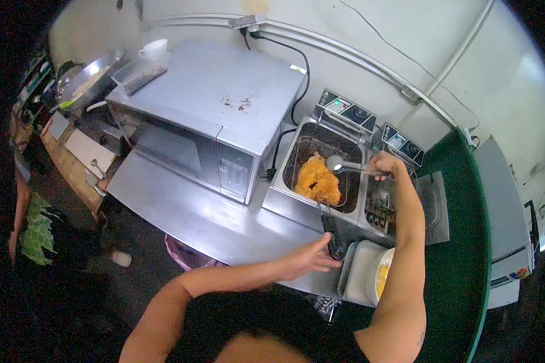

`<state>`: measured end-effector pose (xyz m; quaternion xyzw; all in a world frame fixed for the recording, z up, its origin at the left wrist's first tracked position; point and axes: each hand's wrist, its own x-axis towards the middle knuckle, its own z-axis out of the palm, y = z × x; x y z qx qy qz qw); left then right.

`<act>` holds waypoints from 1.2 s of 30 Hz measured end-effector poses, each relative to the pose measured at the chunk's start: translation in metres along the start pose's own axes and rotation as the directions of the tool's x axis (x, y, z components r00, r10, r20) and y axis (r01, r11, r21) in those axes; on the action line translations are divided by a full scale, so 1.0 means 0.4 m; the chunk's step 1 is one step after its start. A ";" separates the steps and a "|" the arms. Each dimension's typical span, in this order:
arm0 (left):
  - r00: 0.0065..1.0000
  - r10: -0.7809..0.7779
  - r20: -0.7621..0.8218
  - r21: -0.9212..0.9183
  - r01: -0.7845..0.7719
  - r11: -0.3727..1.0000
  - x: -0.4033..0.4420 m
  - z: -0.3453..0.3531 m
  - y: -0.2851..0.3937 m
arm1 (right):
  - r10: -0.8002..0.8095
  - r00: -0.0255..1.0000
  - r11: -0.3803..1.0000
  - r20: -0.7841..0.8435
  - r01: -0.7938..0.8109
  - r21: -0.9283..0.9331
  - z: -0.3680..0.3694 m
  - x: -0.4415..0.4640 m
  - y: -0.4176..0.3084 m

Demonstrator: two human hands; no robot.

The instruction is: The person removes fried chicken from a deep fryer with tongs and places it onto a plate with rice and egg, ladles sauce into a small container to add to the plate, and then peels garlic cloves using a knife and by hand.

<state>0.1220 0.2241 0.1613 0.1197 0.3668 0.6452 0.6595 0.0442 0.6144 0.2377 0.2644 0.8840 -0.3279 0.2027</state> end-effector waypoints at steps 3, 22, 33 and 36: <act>0.993 0.111 0.027 -0.225 -0.102 0.969 0.053 0.051 -0.010 | -0.005 1.000 1.000 -0.010 0.005 0.028 0.011 -0.014 0.010; 0.985 0.158 -0.069 -0.108 -0.165 0.980 0.017 -0.044 0.037 | 0.057 0.997 0.978 -0.043 -0.064 -0.201 0.053 0.007 -0.095; 0.986 0.147 -0.073 -0.084 -0.153 0.985 0.012 -0.060 0.038 | 0.095 0.993 0.969 -0.072 -0.109 -0.222 0.083 0.036 -0.103; 0.986 0.149 -0.070 -0.089 -0.155 0.984 0.014 -0.066 0.033 | 0.098 0.994 0.975 -0.036 -0.104 -0.195 0.085 0.051 -0.085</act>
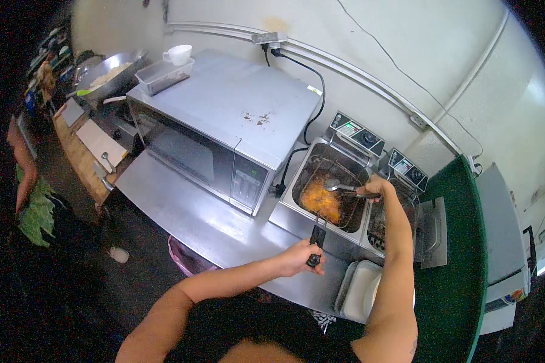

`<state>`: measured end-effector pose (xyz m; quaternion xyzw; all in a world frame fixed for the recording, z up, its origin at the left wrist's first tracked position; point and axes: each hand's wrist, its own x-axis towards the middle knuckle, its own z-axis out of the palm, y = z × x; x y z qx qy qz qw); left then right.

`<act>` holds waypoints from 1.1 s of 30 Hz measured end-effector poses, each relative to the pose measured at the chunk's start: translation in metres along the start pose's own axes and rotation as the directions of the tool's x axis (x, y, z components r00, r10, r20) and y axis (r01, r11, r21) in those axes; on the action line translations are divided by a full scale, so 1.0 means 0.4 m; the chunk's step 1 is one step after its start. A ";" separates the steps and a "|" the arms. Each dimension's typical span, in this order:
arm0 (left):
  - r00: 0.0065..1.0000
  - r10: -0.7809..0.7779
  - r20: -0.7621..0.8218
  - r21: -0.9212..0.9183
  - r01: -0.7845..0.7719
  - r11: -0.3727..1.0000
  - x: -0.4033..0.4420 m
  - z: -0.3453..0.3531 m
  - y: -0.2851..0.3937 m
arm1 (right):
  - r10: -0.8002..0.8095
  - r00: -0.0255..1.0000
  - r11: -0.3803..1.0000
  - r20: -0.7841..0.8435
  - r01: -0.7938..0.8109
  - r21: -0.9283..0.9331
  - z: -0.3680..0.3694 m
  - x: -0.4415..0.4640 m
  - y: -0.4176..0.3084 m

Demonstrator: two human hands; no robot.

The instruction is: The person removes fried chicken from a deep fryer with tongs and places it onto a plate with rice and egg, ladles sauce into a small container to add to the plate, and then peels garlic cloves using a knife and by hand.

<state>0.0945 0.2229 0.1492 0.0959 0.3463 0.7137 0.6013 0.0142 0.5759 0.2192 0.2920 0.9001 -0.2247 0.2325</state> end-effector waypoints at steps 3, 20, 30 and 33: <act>1.000 0.013 0.018 0.014 -0.013 1.000 0.011 -0.006 -0.001 | -0.026 1.000 0.995 0.007 0.025 0.101 -0.004 -0.015 0.023; 1.000 0.008 0.012 -0.034 -0.008 0.999 0.008 -0.015 0.003 | -0.259 0.949 0.944 -0.180 0.288 0.160 0.031 -0.158 0.062; 1.000 0.023 0.004 -0.053 -0.023 0.998 0.013 -0.011 0.010 | -0.429 0.746 0.901 -0.510 0.393 -0.183 0.118 -0.289 0.022; 0.999 0.023 0.022 -0.035 -0.022 0.999 0.004 -0.012 0.016 | -0.337 0.765 0.941 -0.549 0.260 -0.216 0.129 -0.341 -0.018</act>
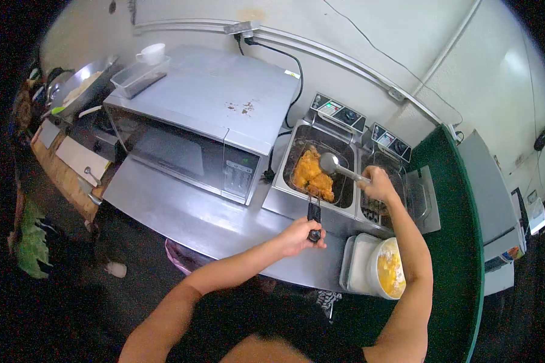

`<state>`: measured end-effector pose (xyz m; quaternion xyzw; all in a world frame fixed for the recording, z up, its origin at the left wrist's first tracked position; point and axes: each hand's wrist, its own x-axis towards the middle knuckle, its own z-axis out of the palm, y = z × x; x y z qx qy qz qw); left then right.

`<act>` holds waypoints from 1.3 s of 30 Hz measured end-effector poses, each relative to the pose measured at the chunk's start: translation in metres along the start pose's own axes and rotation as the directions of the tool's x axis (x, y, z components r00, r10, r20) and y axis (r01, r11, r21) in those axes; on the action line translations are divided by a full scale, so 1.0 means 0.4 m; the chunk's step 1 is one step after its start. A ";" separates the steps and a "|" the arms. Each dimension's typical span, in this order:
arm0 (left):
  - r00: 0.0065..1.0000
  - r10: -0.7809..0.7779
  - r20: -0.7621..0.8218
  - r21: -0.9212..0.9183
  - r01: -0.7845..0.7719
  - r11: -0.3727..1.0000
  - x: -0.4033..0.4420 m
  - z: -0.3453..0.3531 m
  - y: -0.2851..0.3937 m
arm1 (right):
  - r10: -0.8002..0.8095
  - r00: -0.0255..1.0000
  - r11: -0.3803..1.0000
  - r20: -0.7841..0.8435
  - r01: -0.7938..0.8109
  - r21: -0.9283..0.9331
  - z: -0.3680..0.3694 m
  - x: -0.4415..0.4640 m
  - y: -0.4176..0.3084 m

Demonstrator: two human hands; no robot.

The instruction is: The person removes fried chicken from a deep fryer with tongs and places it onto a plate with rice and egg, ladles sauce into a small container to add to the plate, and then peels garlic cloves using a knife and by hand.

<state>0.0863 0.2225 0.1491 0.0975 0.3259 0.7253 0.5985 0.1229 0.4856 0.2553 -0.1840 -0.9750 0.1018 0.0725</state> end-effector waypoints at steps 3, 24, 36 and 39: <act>1.000 0.000 0.029 0.010 0.000 1.000 -0.002 -0.003 0.003 | 0.004 0.998 0.999 -0.055 -0.006 -0.050 -0.023 -0.031 -0.035; 0.999 0.042 0.034 -0.022 -0.041 0.999 0.058 0.032 -0.018 | 0.009 0.946 0.982 -0.325 -0.069 -0.174 -0.092 -0.047 -0.133; 0.985 -0.093 0.143 0.151 0.072 0.986 0.056 0.017 0.008 | 0.101 0.907 0.980 -0.409 -0.163 -0.118 -0.059 -0.071 -0.146; 0.995 -0.075 0.064 0.290 0.054 0.955 0.029 -0.024 -0.001 | 0.126 0.902 0.975 -0.413 -0.189 -0.116 -0.055 -0.071 -0.140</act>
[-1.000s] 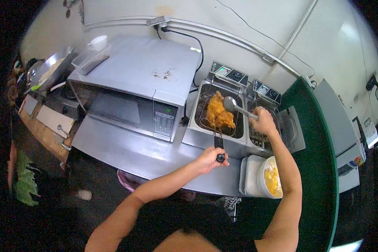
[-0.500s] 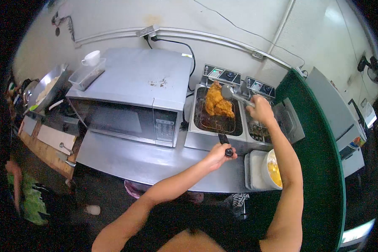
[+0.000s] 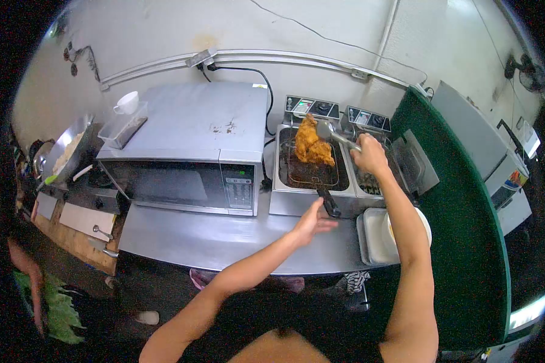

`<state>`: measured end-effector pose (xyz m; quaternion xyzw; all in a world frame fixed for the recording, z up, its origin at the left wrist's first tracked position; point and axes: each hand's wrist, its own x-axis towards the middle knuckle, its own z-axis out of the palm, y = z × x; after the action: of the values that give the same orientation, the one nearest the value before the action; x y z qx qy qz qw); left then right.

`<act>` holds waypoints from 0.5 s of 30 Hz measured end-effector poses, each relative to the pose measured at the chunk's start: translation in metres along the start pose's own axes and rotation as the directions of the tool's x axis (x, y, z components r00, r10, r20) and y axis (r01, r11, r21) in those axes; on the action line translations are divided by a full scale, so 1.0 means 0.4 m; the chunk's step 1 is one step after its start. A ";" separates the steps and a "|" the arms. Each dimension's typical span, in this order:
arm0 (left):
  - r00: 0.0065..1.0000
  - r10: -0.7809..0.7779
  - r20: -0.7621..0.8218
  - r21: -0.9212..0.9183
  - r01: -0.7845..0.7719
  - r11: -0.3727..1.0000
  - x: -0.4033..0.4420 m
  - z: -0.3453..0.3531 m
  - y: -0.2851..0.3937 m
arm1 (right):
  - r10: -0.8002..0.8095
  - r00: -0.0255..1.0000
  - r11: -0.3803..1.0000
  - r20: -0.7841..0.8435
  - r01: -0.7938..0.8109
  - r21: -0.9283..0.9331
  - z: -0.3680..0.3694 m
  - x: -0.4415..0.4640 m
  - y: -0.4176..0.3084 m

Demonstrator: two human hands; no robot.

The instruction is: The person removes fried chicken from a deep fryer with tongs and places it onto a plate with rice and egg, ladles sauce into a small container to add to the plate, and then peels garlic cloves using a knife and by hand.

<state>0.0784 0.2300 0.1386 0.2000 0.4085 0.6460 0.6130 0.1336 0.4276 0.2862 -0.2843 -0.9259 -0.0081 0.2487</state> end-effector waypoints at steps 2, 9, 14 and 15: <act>0.975 0.139 -0.172 0.170 -0.109 0.979 -0.063 -0.008 -0.030 | 0.020 1.000 1.000 0.024 -0.019 -0.016 -0.014 -0.002 -0.009; 0.638 0.770 -0.026 0.957 -0.206 0.204 -0.202 -0.264 -0.142 | 0.060 0.997 0.998 0.045 -0.059 -0.020 -0.015 -0.014 -0.021; 0.669 0.740 -0.062 0.998 0.025 0.062 -0.305 -0.352 -0.193 | 0.116 0.992 0.993 0.057 -0.115 -0.027 0.011 -0.016 -0.024; 0.683 0.729 -0.042 0.999 0.032 0.027 -0.318 -0.364 -0.209 | 0.128 0.990 0.992 0.063 -0.127 -0.025 0.013 -0.020 -0.027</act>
<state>0.0419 0.0602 0.0195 0.4439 0.8106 0.3812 -0.0214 0.1314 0.4152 0.2792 -0.3455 -0.9133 0.0074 0.2156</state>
